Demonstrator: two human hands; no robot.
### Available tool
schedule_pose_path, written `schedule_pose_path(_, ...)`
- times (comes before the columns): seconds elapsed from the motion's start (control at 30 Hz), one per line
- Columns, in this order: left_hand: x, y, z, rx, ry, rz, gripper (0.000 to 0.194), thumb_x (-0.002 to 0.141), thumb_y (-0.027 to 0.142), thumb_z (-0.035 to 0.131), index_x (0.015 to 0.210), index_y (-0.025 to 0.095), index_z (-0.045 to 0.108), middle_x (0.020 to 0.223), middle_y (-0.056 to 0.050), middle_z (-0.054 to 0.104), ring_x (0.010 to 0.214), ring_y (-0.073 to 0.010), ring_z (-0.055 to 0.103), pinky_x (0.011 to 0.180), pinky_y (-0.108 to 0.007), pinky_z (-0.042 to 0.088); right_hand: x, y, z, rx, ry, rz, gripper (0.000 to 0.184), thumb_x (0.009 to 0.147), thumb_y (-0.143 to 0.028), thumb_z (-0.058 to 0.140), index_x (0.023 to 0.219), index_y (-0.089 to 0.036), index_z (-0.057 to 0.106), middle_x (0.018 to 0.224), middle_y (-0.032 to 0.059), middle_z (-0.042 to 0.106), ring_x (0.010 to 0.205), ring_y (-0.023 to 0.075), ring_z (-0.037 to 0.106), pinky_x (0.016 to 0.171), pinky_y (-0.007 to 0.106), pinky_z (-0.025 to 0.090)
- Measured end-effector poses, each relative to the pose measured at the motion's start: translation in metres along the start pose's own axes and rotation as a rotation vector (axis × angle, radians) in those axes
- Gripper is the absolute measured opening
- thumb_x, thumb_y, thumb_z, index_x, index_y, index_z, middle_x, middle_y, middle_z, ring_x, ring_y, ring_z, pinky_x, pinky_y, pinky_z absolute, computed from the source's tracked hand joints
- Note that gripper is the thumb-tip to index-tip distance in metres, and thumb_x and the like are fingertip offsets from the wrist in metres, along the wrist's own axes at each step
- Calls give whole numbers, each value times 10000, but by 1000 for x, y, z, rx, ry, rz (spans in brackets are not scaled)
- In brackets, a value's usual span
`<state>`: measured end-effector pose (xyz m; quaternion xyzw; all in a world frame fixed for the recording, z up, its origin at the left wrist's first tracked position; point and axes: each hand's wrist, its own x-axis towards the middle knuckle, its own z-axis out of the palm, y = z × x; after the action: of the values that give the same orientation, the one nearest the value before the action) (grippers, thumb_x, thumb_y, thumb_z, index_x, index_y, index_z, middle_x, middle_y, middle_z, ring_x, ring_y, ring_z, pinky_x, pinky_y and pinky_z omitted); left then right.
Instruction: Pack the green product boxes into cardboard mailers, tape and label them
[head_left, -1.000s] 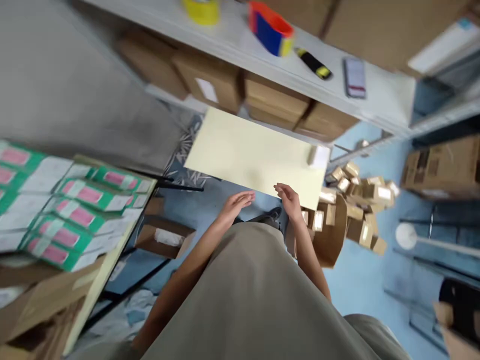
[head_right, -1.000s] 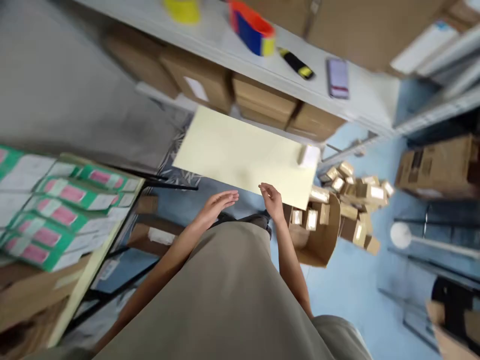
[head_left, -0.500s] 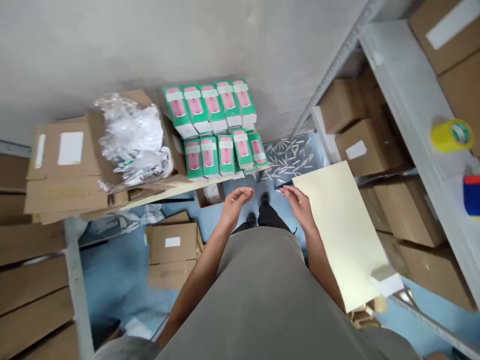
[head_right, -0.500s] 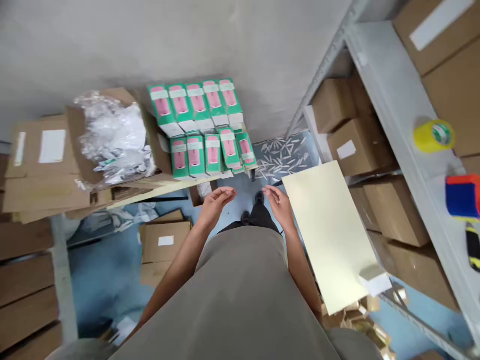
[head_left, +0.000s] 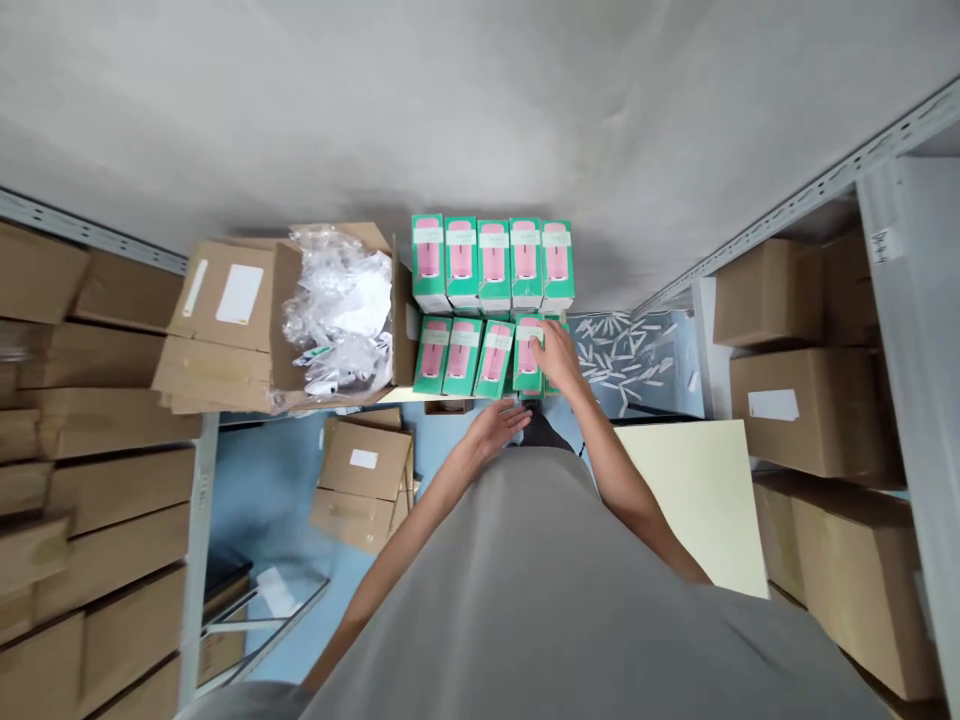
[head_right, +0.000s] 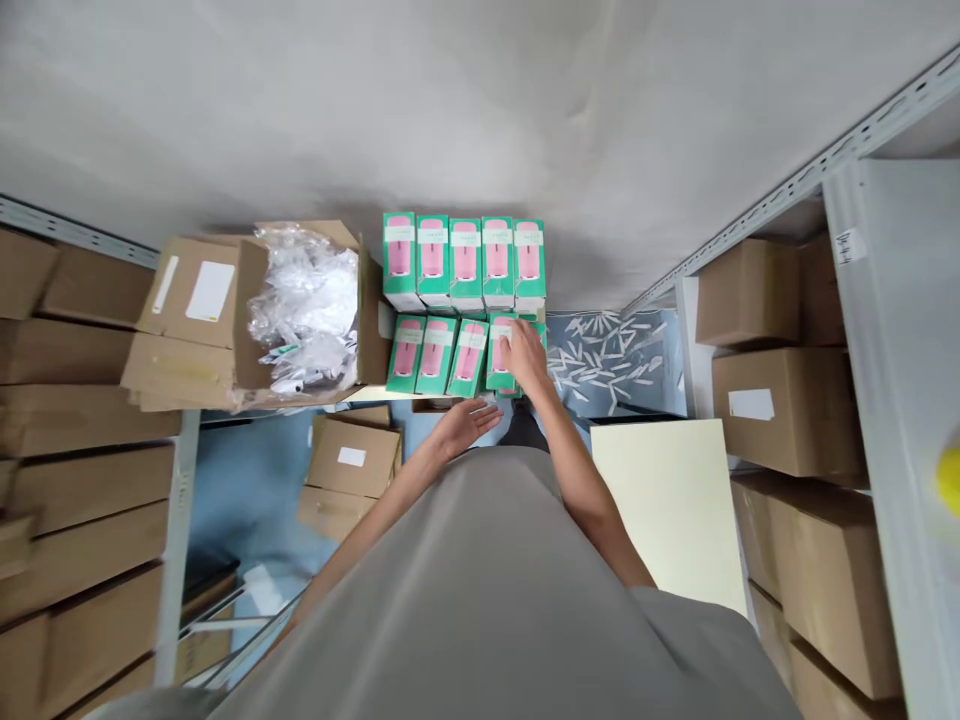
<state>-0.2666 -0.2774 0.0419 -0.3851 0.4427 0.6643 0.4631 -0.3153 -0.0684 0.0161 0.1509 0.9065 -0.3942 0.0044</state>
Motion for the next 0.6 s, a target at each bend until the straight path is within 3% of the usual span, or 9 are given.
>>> schedule_pose_path(0.13,24,4,19,-89,57,-26,141,886,71,708,938,196,669,1161,-190,782,1255,-288,804,1217,-408,606,43,11,5,-132,-120,6,527,1066,-123,452,1538,-54,675,1592,277,679,1481,390,647,1316,581,470)
schedule_pose_path(0.27,41,11,29,-108,52,-23,183,889,17,670,916,197,680,984,-144,788,1149,-269,825,1205,-409,622,51,20,11,-126,-155,-7,558,1055,-99,440,1567,-101,663,1548,222,723,1433,351,675,1287,532,505)
schedule_pose_path(0.43,46,8,27,-117,53,-15,187,903,10,679,936,192,707,895,-102,756,1075,-253,823,1179,-387,636,42,21,9,-127,-161,-21,524,1088,-141,439,1553,-64,668,1572,246,680,1497,353,625,1335,508,454)
schedule_pose_path(0.6,32,-10,12,-95,25,-16,190,875,52,809,931,207,715,930,-92,757,1019,-237,798,1111,-371,645,2,12,-5,-70,-66,-48,536,1083,-161,475,1587,-164,656,1596,190,649,1523,332,603,1334,488,472)
